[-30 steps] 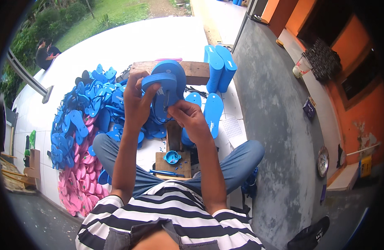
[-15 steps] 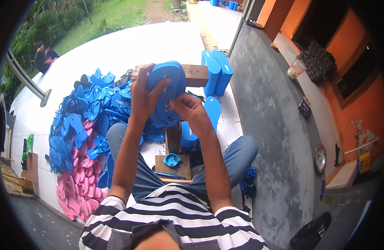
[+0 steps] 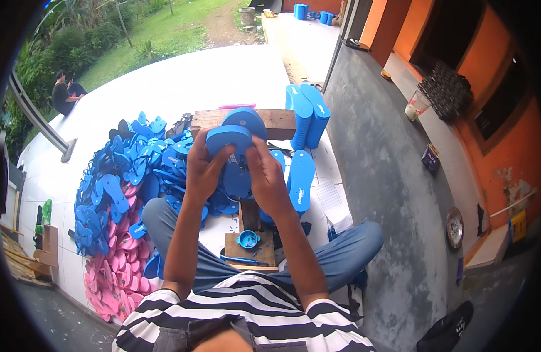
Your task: The person attaches straps to blue sandal soles using a metal tool mounted on a wooden block.
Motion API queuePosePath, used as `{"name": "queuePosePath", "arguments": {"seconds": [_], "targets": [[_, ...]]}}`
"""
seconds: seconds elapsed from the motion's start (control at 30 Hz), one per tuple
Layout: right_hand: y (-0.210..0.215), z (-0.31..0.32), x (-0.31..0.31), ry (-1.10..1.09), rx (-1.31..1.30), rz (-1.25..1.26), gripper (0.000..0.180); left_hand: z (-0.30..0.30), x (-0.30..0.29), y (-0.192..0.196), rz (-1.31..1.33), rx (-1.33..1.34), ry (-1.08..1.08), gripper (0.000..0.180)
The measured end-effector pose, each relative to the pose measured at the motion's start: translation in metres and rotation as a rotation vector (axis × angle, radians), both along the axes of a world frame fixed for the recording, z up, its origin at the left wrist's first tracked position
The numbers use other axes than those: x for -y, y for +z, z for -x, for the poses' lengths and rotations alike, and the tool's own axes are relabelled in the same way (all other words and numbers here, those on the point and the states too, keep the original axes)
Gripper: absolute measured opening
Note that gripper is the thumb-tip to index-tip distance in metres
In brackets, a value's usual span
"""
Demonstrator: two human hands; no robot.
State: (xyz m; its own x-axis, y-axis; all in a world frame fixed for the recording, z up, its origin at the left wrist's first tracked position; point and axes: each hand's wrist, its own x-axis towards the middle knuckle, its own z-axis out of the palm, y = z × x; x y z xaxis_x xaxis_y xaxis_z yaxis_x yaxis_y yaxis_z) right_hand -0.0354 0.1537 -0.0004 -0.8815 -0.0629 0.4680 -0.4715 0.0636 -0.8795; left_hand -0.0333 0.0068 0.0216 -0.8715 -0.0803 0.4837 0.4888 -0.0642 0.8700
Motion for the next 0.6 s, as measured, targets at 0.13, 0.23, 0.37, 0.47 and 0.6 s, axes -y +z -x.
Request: {"name": "queuePosePath", "arguments": {"seconds": [0.13,0.23,0.37,0.47,0.6], "targets": [[0.007,-0.002,0.013,0.073,0.110,0.165,0.044,-0.005,-0.006,0.000,0.021,-0.032,0.080,0.034],[0.002,-0.019,0.019,0.012,0.132,0.237,0.041,-0.021,-0.014,-0.006,-0.046,0.002,0.106,0.030],[-0.002,-0.046,0.005,-0.057,0.224,0.090,0.034,-0.049,-0.019,-0.006,-0.161,0.113,0.094,0.032],[-0.013,-0.103,-0.015,-0.059,-0.076,-0.025,0.033,-0.093,-0.007,-0.031,0.073,-0.056,0.131,0.043],[-0.030,-0.103,-0.028,0.053,0.261,-0.035,0.042,-0.095,-0.014,-0.043,0.174,-0.055,0.043,0.045]]}}
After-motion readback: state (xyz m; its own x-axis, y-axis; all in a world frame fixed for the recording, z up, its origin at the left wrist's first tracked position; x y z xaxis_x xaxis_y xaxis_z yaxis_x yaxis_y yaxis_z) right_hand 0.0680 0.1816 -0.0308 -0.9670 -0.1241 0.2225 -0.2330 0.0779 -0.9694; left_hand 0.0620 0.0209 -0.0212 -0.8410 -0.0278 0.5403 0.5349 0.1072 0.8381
